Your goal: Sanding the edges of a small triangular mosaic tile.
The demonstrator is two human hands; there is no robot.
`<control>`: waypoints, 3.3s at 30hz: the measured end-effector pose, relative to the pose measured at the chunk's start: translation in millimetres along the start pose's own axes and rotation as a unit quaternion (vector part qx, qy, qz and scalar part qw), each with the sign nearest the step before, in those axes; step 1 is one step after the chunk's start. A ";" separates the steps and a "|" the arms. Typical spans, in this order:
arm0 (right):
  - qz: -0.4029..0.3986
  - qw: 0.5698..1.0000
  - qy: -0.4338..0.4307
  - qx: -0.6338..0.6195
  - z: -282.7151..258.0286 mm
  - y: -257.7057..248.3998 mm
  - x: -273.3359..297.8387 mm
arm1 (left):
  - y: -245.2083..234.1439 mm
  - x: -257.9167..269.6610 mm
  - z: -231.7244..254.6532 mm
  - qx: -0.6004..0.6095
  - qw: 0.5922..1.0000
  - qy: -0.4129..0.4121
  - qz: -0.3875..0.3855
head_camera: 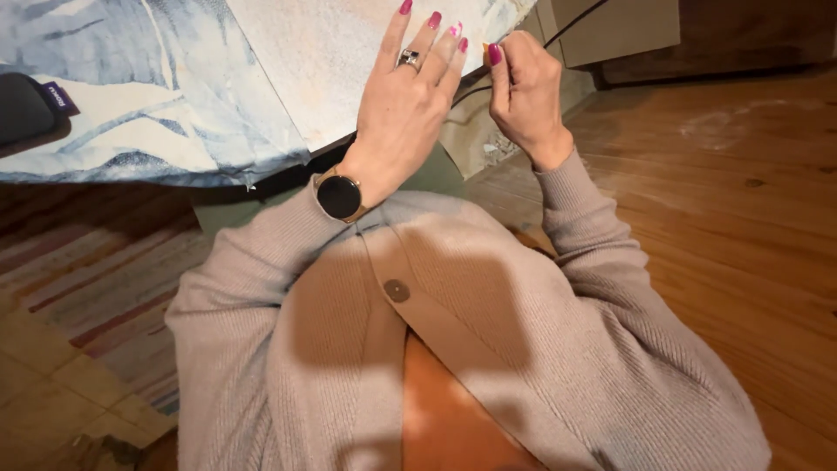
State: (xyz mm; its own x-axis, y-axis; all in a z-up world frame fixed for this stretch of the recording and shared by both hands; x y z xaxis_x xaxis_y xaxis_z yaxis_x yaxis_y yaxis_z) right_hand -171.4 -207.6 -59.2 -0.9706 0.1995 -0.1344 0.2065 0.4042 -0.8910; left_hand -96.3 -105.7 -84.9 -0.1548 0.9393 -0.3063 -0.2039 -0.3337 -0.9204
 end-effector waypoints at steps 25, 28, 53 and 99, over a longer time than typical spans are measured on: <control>-0.008 0.994 -0.001 0.109 -12.5 10.9 -1.0 | 9.5 1.4 -2.2 -0.001 1.000 -0.009 0.009; 0.002 0.992 0.007 0.125 -11.3 11.3 -0.4 | 11.3 2.2 0.0 -0.019 1.000 -0.004 0.002; -0.033 0.987 0.023 0.157 -14.4 8.1 5.6 | 14.7 3.3 3.8 -0.004 1.000 -0.004 0.002; -0.279 0.810 -0.109 -0.503 -99.6 -15.5 -103.1 | -139.5 49.8 -46.0 0.370 0.889 -0.130 0.235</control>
State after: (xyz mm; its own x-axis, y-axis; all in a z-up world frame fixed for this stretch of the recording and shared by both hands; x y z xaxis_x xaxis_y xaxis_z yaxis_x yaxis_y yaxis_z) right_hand -62.3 -145.5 11.6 -0.9237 -0.3830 -0.0029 -0.3824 0.9227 -0.0486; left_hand -31.1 -8.7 17.0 -0.5901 0.6642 -0.4590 -0.6228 -0.7362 -0.2649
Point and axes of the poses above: each hand's wrist, its own x-axis away from the middle knuckle, its own y-axis out of the palm, z = x × y, the point moved 4 cm from there along -x, towards the middle knuckle, and after that the axes turned 14 degrees about -z, right-handed, at the moved point
